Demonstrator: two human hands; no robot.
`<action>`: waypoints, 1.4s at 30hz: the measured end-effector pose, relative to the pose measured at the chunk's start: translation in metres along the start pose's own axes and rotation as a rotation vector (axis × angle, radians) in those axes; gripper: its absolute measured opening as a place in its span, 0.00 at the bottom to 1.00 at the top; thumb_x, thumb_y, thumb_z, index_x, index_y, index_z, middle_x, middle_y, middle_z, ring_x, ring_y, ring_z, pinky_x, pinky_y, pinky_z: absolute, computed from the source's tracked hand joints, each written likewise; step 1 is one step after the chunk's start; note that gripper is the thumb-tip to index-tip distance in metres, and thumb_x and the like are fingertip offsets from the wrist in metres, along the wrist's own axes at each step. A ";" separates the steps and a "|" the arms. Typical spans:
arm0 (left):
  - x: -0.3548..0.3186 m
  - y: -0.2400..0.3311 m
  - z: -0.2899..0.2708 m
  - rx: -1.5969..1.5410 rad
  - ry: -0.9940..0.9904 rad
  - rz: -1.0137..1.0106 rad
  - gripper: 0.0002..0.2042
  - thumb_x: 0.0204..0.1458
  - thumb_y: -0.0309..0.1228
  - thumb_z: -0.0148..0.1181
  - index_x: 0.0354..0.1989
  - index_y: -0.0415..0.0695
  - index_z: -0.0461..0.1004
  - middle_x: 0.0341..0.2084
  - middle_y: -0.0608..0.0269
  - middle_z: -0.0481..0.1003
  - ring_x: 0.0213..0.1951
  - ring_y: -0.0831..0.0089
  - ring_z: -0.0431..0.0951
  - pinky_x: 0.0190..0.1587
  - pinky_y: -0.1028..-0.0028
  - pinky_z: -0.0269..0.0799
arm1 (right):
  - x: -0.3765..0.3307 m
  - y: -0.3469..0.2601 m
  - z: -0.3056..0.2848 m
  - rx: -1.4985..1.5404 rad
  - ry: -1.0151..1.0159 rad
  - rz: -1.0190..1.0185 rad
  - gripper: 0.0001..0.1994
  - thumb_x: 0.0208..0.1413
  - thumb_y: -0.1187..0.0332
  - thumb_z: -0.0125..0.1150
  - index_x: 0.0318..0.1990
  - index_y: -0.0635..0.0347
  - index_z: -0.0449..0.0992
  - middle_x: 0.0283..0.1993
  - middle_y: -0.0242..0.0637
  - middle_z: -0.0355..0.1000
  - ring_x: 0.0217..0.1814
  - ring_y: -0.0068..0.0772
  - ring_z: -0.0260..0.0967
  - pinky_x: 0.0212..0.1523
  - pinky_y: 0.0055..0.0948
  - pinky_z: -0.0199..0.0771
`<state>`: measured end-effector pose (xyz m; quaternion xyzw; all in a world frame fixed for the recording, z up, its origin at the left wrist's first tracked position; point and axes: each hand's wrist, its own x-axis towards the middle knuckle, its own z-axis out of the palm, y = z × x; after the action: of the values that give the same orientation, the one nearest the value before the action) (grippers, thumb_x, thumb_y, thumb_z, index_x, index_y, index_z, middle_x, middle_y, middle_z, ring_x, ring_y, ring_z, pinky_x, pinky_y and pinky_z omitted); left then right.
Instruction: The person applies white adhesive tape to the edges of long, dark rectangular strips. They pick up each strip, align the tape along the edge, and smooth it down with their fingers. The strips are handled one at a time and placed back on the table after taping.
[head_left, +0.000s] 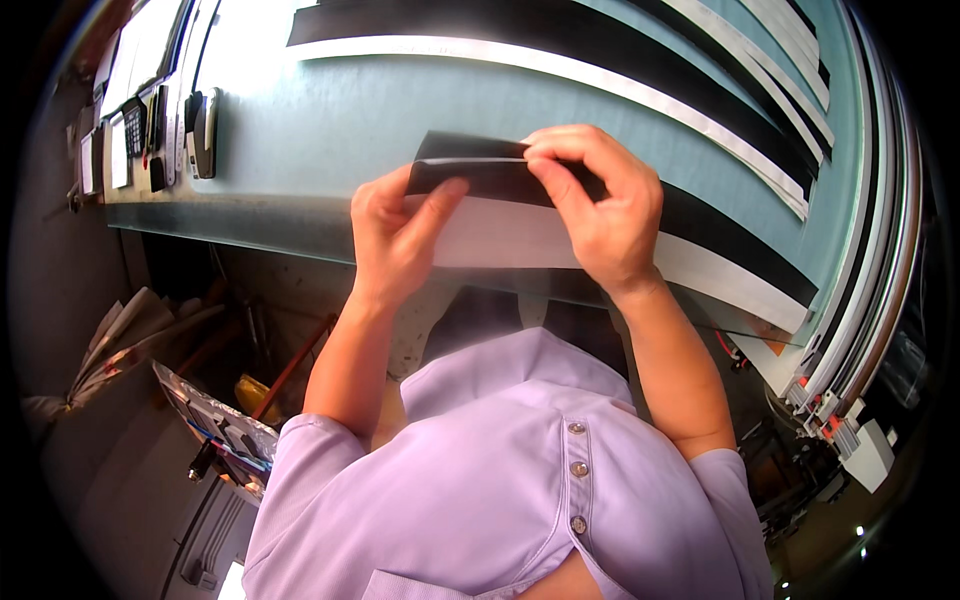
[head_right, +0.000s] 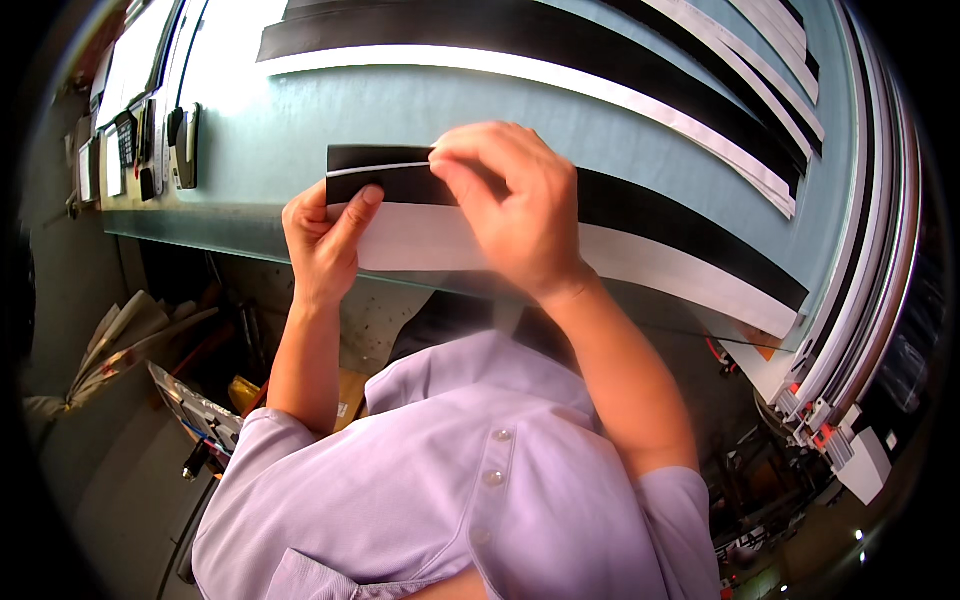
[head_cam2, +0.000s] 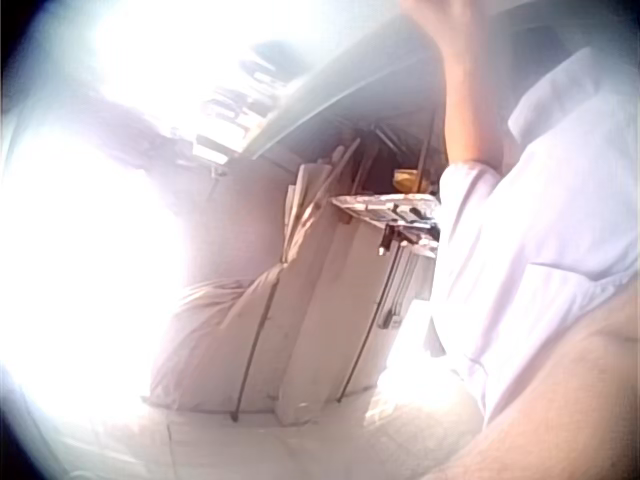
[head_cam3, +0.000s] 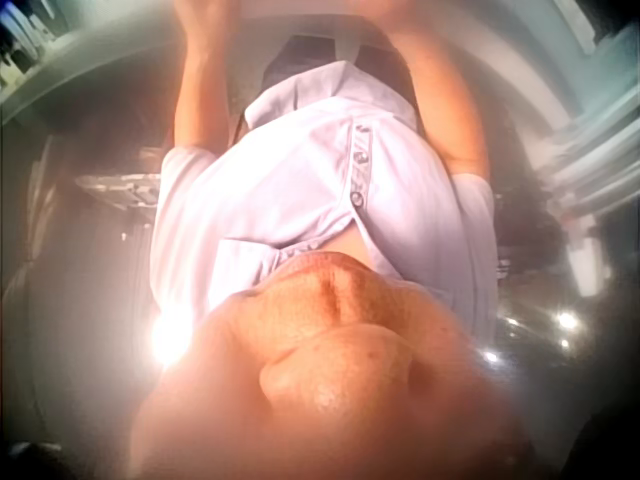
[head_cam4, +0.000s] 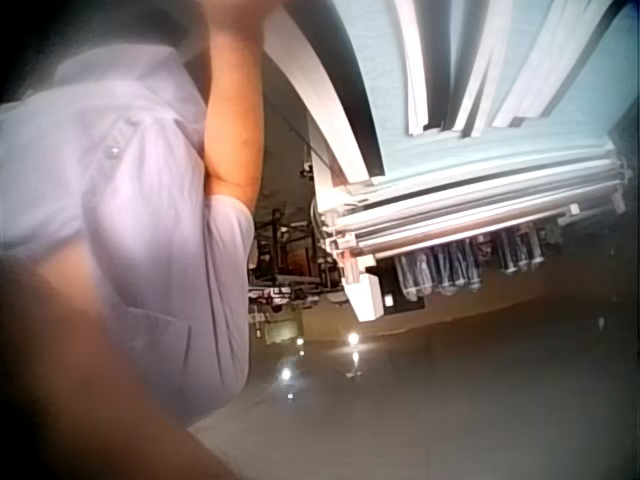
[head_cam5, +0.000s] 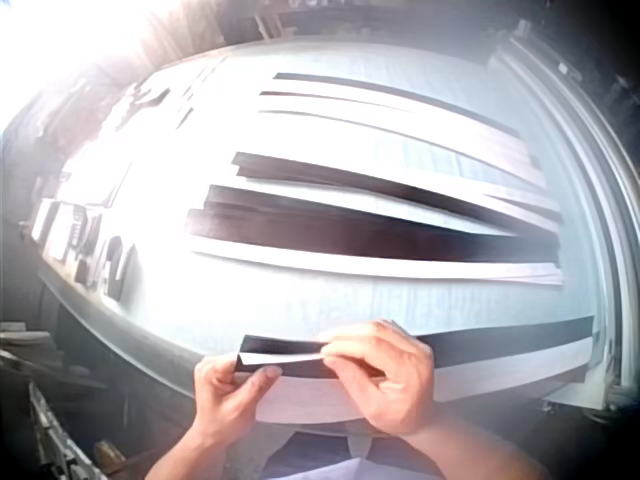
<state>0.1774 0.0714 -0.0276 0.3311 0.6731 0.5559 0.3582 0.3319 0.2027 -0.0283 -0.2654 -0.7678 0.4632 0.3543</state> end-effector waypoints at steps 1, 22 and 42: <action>0.000 0.002 0.001 0.008 0.004 0.012 0.08 0.58 0.23 0.61 0.42 0.33 0.80 0.27 0.66 0.80 0.29 0.83 0.75 0.34 0.79 0.71 | 0.004 -0.001 0.000 0.087 0.000 0.127 0.04 0.52 0.77 0.67 0.35 0.64 0.80 0.32 0.38 0.79 0.33 0.35 0.76 0.35 0.27 0.74; 0.000 0.008 0.007 -0.014 -0.003 0.020 0.08 0.58 0.21 0.60 0.44 0.32 0.79 0.24 0.70 0.78 0.27 0.86 0.72 0.29 0.82 0.68 | 0.012 -0.006 -0.007 -0.058 -0.115 0.046 0.13 0.54 0.81 0.58 0.45 0.60 0.82 0.32 0.41 0.77 0.33 0.42 0.73 0.36 0.34 0.72; 0.031 -0.058 0.002 -0.116 -0.036 -0.205 0.10 0.58 0.27 0.63 0.44 0.34 0.78 0.30 0.64 0.80 0.31 0.82 0.76 0.31 0.77 0.72 | 0.042 0.061 -0.008 -0.156 -0.643 0.505 0.11 0.50 0.66 0.60 0.33 0.66 0.77 0.20 0.41 0.69 0.24 0.32 0.66 0.31 0.33 0.69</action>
<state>0.1597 0.0892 -0.0888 0.2492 0.6634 0.5485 0.4439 0.3176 0.2642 -0.0680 -0.3133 -0.7828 0.5354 -0.0497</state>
